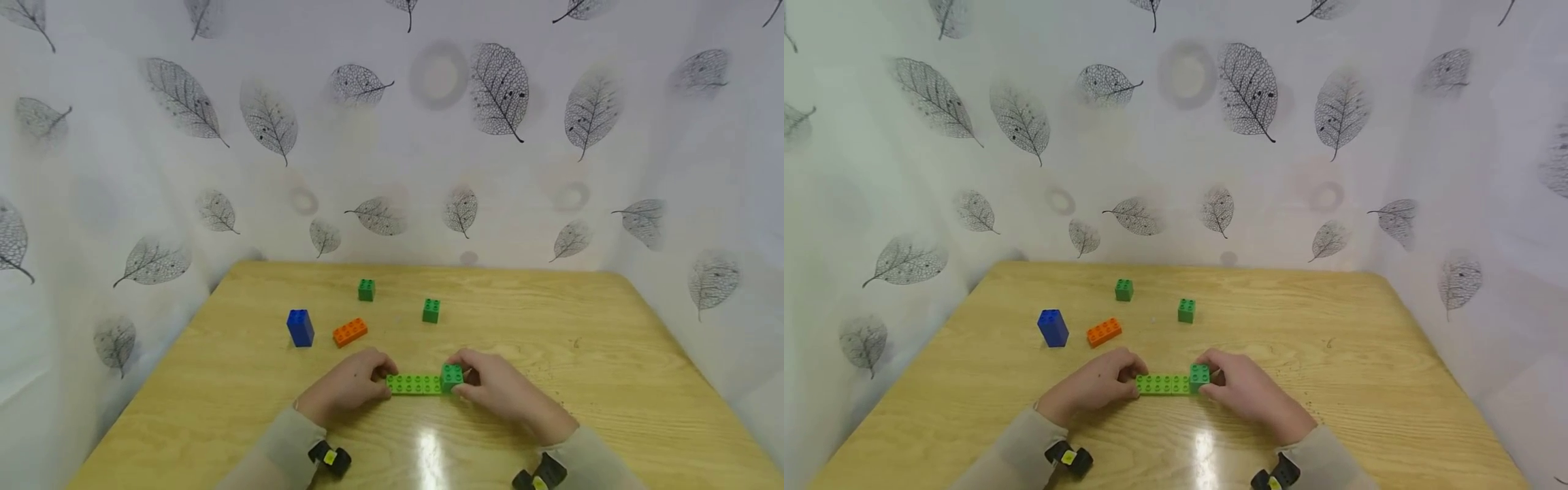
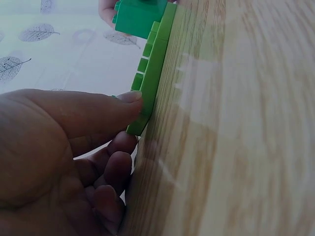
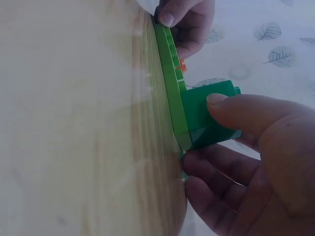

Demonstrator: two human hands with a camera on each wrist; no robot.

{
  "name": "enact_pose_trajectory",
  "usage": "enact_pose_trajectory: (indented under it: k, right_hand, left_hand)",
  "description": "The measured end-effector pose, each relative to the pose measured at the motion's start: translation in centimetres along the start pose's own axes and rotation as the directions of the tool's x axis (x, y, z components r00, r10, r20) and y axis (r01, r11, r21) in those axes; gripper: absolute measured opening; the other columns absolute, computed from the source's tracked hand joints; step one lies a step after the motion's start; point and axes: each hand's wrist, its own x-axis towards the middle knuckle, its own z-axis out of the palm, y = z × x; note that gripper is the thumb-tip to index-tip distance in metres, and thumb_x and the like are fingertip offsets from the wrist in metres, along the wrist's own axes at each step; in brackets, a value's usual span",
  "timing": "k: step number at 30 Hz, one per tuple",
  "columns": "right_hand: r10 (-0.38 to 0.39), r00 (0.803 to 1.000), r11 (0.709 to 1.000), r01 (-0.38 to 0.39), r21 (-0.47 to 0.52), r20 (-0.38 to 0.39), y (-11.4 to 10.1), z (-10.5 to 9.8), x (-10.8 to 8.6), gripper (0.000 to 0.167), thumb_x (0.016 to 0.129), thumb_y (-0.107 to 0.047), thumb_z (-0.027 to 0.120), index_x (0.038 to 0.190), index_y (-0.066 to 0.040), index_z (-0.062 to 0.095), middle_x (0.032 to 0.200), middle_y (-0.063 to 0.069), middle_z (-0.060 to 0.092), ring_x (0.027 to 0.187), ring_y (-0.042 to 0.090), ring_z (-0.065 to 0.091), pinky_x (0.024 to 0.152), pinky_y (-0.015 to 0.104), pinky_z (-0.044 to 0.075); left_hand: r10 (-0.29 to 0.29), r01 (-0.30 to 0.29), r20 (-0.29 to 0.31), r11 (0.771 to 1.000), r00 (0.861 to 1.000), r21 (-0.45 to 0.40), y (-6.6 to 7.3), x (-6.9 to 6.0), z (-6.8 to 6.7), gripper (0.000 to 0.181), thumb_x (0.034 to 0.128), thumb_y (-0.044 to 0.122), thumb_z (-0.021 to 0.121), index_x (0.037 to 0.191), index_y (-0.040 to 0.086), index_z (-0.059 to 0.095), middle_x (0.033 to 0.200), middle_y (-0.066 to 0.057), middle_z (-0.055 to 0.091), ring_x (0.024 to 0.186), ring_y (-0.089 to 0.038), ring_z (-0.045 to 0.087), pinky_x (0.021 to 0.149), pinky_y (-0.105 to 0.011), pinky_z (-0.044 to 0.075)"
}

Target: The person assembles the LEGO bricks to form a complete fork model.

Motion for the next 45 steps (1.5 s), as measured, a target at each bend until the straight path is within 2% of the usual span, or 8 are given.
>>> enact_pose_trajectory:
  k: [7, 12, 15, 20, 24, 30, 37, 45]
  right_hand:
    - [0.016, 1.000, 1.000, -0.016, 0.005, 0.019, 0.4, 0.5, 0.4, 0.039, 0.095, -0.026, 0.073, 0.132, -0.018, 0.061, 0.098, -0.010, 0.062, 0.087, 0.011, 0.059, 0.073, 0.030, 0.051]
    - [0.006, 0.999, 1.000, -0.007, 0.021, 0.042, 0.2, -0.3, 0.2, 0.054, 0.096, -0.036, 0.071, 0.144, -0.016, 0.055, 0.119, -0.006, 0.064, 0.097, 0.013, 0.061, 0.081, 0.034, 0.053]
    - [-0.006, 1.000, 1.000, 0.006, 0.022, 0.014, 0.1, -1.0, 0.2, 0.052, 0.098, -0.039, 0.067, 0.143, -0.015, 0.056, 0.128, 0.000, 0.064, 0.103, 0.014, 0.062, 0.087, 0.037, 0.053]
    - [-0.020, 0.998, 1.000, 0.021, 0.018, -0.067, 0.3, -2.2, 0.6, 0.042, 0.101, -0.027, 0.064, 0.139, -0.011, 0.058, 0.128, 0.007, 0.064, 0.106, 0.017, 0.061, 0.088, 0.038, 0.052]
    - [-0.012, 0.993, 1.000, 0.012, 0.003, -0.121, 0.5, -2.9, 1.8, 0.040, 0.102, -0.020, 0.063, 0.140, -0.010, 0.058, 0.130, 0.009, 0.063, 0.109, 0.018, 0.060, 0.089, 0.042, 0.051]
    - [0.021, 0.986, 1.000, -0.023, -0.013, -0.163, 0.9, -3.1, 4.5, 0.042, 0.102, -0.025, 0.063, 0.142, -0.012, 0.056, 0.137, 0.008, 0.059, 0.112, 0.020, 0.060, 0.088, 0.043, 0.052]
    - [0.058, 0.982, 0.998, -0.060, -0.004, -0.178, 1.8, -3.0, 7.1, 0.044, 0.101, -0.016, 0.063, 0.143, -0.007, 0.054, 0.138, 0.014, 0.056, 0.110, 0.025, 0.060, 0.091, 0.047, 0.051]
    - [0.073, 0.984, 0.996, -0.079, -0.031, -0.165, 2.5, -3.0, 9.0, 0.052, 0.100, -0.019, 0.065, 0.148, -0.008, 0.049, 0.138, 0.015, 0.056, 0.113, 0.028, 0.060, 0.093, 0.048, 0.051]
  left_hand:
    - [0.012, -0.012, 0.005, 0.999, 1.000, -0.034, -0.6, -0.2, -0.1, 0.029, 0.0891, 0.019, 0.075, 0.117, 0.019, 0.069, 0.106, 0.010, 0.061, 0.096, -0.012, 0.056, 0.087, -0.037, 0.048]
    - [0.015, -0.014, 0.013, 0.999, 1.000, -0.041, -0.8, -0.1, -0.2, 0.031, 0.0887, 0.022, 0.075, 0.119, 0.020, 0.069, 0.107, 0.011, 0.061, 0.098, -0.010, 0.056, 0.089, -0.037, 0.048]
    - [0.013, -0.012, 0.018, 0.999, 1.000, -0.042, -0.7, -0.1, -0.3, 0.032, 0.0886, 0.024, 0.075, 0.120, 0.020, 0.069, 0.107, 0.012, 0.060, 0.098, -0.010, 0.057, 0.089, -0.037, 0.048]
    - [0.003, -0.002, 0.022, 0.999, 1.000, -0.052, -0.4, 0.3, -0.2, 0.031, 0.0892, 0.023, 0.075, 0.119, 0.021, 0.069, 0.106, 0.012, 0.060, 0.098, -0.010, 0.057, 0.089, -0.037, 0.048]
    - [0.006, -0.005, 0.020, 0.999, 1.000, -0.053, -0.3, 0.4, -0.1, 0.030, 0.0894, 0.022, 0.075, 0.118, 0.020, 0.069, 0.105, 0.011, 0.061, 0.097, -0.010, 0.057, 0.089, -0.037, 0.048]
    - [0.000, 0.001, 0.017, 0.998, 1.000, -0.061, -0.5, 0.1, -0.1, 0.027, 0.0896, 0.020, 0.075, 0.116, 0.022, 0.069, 0.104, 0.011, 0.061, 0.095, -0.012, 0.057, 0.087, -0.037, 0.048]
    - [0.008, -0.006, 0.023, 0.998, 1.000, -0.069, -0.9, 0.1, -0.2, 0.028, 0.0894, 0.021, 0.074, 0.117, 0.021, 0.069, 0.104, 0.011, 0.061, 0.096, -0.011, 0.057, 0.087, -0.037, 0.048]
    - [0.006, -0.005, 0.018, 0.997, 1.000, -0.071, -0.7, 0.0, -0.3, 0.026, 0.0893, 0.021, 0.075, 0.115, 0.023, 0.070, 0.103, 0.012, 0.061, 0.095, -0.011, 0.057, 0.087, -0.037, 0.048]
